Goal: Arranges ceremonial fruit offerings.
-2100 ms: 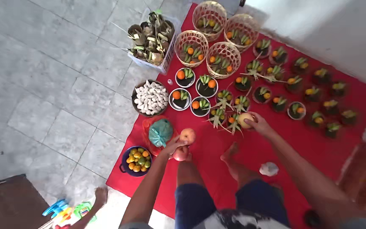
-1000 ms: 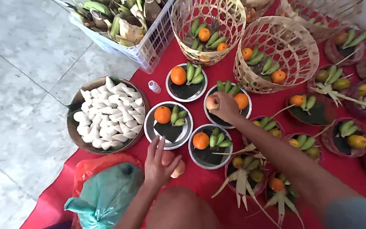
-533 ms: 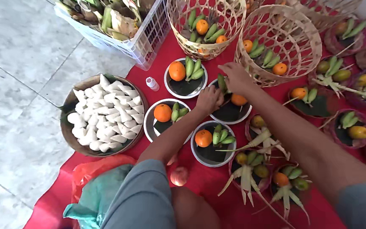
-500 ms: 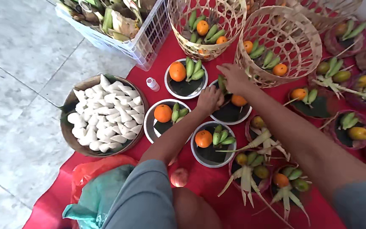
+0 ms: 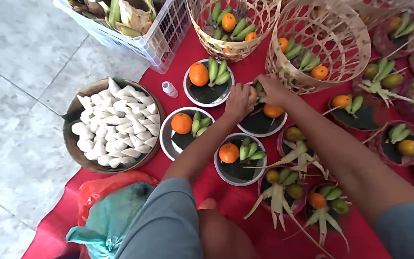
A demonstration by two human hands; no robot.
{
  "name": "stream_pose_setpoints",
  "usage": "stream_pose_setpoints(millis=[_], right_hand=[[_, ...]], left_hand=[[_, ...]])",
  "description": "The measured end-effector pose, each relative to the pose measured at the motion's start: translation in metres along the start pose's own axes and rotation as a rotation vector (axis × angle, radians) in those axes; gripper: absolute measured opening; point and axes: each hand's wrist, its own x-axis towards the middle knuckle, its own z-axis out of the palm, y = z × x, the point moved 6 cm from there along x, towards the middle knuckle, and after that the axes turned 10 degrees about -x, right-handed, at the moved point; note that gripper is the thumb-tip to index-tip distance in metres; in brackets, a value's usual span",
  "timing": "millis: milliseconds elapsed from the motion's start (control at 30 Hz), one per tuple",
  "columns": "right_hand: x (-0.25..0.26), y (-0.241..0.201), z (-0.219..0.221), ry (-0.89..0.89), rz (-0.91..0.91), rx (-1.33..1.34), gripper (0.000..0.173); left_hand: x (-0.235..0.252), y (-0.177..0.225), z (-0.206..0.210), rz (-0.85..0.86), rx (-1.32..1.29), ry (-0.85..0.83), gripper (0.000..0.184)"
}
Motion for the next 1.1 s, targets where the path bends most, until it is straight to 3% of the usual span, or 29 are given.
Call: stream_pose_setpoints(millis=[167, 267, 367, 567, 633, 700, 767, 933, 1033, 1100], right_hand=[[-0.005, 0.004, -0.003, 0.01, -0.042, 0.061, 0.042], [-0.004, 0.008, -0.002, -0.021, -0.07, 0.032, 0.041], [0.003, 0.01, 0.003, -0.072, -0.065, -0.015, 0.044], [0.011, 0.005, 0.006, -0.135, -0.06, -0.089, 0.049], [0.012, 0.007, 0.006, -0.094, -0.051, -0.087, 0.048], [0.013, 0.008, 0.007, -0.086, -0.015, -0.078, 0.049], [0.013, 0.008, 0.007, -0.09, 0.018, -0.08, 0.052], [0.01, 0.012, 0.003, -0.085, 0.045, -0.042, 0.067], [0.006, 0.012, 0.003, -0.069, 0.062, -0.066, 0.061], [0.002, 0.009, 0.001, -0.062, 0.091, -0.066, 0.07]], left_hand=[[0.004, -0.017, 0.006, 0.039, 0.011, -0.097, 0.066], [0.001, -0.022, 0.016, 0.109, 0.017, -0.065, 0.064], [0.005, -0.02, 0.017, 0.031, 0.029, -0.175, 0.068], [0.033, -0.006, 0.007, -0.101, 0.129, -0.387, 0.099], [0.036, -0.005, 0.008, -0.103, 0.183, -0.428, 0.095], [0.034, -0.008, 0.01, -0.062, 0.25, -0.438, 0.079], [0.032, -0.009, 0.011, -0.021, 0.268, -0.42, 0.077], [0.03, -0.009, 0.011, -0.036, 0.252, -0.362, 0.111], [0.035, -0.008, 0.016, -0.066, 0.361, -0.4, 0.113], [0.037, -0.007, 0.018, -0.105, 0.343, -0.375, 0.105]])
